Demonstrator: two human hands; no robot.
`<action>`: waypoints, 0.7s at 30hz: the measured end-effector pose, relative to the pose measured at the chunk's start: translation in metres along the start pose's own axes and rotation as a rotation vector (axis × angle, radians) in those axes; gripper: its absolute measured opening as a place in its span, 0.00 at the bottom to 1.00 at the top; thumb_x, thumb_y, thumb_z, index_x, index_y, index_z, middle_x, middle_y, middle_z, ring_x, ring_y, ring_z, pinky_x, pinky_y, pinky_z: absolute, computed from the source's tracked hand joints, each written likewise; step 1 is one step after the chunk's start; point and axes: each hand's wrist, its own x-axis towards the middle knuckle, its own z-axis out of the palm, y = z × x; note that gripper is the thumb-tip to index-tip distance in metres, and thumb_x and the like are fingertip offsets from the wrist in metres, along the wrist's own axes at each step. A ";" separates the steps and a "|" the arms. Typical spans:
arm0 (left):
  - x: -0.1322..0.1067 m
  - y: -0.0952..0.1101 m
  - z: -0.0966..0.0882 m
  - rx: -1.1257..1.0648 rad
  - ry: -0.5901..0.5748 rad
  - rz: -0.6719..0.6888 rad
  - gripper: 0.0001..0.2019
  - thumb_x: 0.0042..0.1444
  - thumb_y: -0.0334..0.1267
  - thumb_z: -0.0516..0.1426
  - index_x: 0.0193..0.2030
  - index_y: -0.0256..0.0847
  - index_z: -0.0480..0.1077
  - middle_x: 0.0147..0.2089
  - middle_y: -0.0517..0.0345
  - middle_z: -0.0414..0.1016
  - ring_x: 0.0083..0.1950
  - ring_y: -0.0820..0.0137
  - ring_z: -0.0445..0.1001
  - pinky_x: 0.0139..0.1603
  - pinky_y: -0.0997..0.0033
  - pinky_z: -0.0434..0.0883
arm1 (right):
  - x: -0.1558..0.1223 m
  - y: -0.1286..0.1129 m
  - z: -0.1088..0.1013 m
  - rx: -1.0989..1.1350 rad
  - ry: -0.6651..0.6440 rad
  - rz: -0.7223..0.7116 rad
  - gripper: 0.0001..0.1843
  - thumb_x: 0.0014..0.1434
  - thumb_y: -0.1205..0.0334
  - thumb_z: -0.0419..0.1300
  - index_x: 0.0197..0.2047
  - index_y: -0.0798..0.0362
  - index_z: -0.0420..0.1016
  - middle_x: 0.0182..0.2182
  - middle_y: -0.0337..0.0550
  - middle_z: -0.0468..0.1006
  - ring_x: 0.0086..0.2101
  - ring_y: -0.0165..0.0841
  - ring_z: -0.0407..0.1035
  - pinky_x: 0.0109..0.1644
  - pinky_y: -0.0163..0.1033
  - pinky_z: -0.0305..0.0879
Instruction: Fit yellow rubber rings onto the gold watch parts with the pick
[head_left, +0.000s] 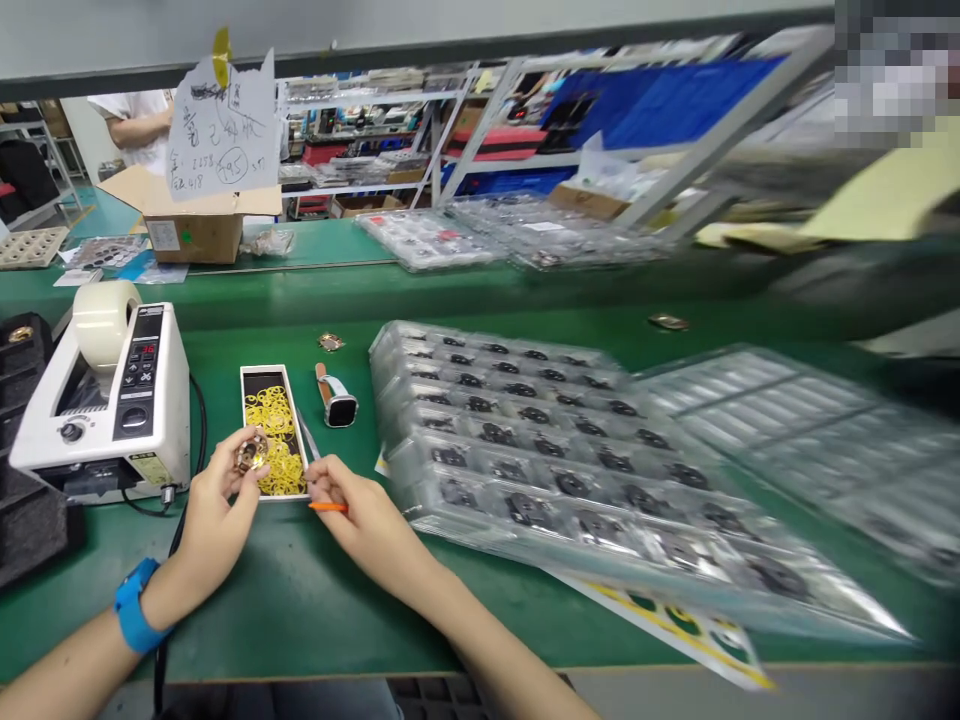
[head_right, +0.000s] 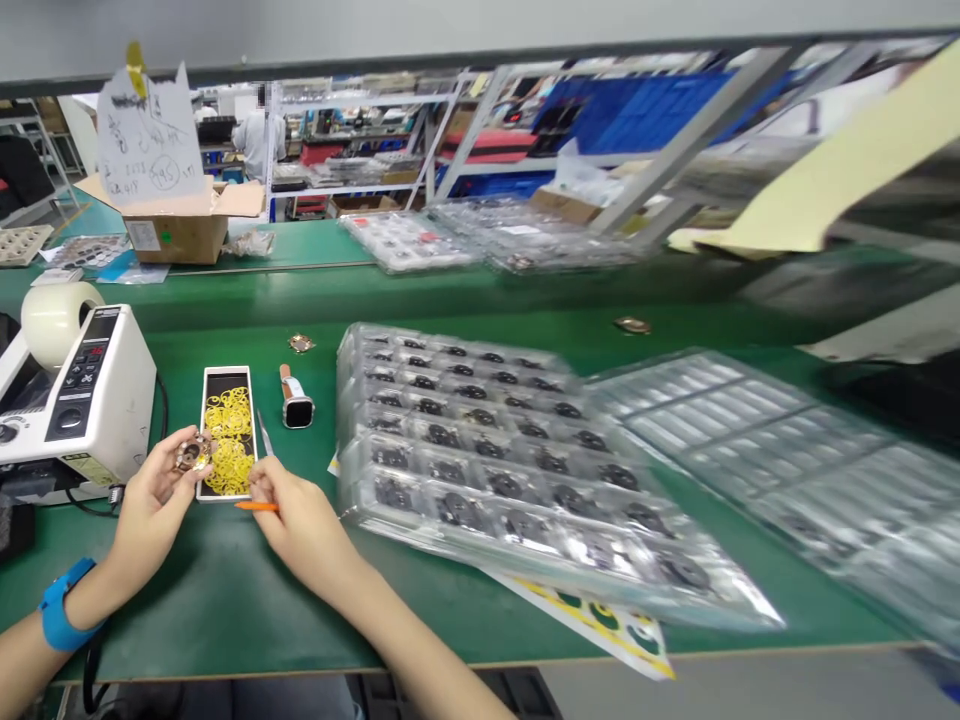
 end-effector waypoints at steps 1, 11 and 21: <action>0.000 0.000 0.000 -0.012 0.004 -0.017 0.19 0.58 0.37 0.54 0.57 0.40 0.65 0.57 0.47 0.72 0.55 0.62 0.73 0.55 0.65 0.72 | -0.004 -0.005 -0.003 0.010 0.022 -0.031 0.05 0.61 0.65 0.48 0.34 0.51 0.62 0.21 0.34 0.66 0.21 0.28 0.61 0.24 0.32 0.57; -0.001 0.008 -0.002 -0.168 0.017 -0.159 0.25 0.51 0.44 0.60 0.55 0.37 0.65 0.54 0.45 0.74 0.53 0.58 0.75 0.53 0.60 0.73 | -0.057 0.024 -0.141 -0.676 0.128 -0.185 0.12 0.60 0.68 0.52 0.38 0.49 0.77 0.33 0.45 0.75 0.27 0.32 0.71 0.25 0.34 0.62; 0.002 0.012 0.003 -0.407 -0.128 -0.299 0.21 0.45 0.33 0.61 0.49 0.38 0.69 0.49 0.50 0.78 0.48 0.61 0.77 0.47 0.63 0.75 | -0.070 0.055 -0.163 -0.761 0.030 -0.207 0.14 0.63 0.58 0.51 0.35 0.49 0.77 0.32 0.45 0.76 0.25 0.33 0.72 0.24 0.35 0.64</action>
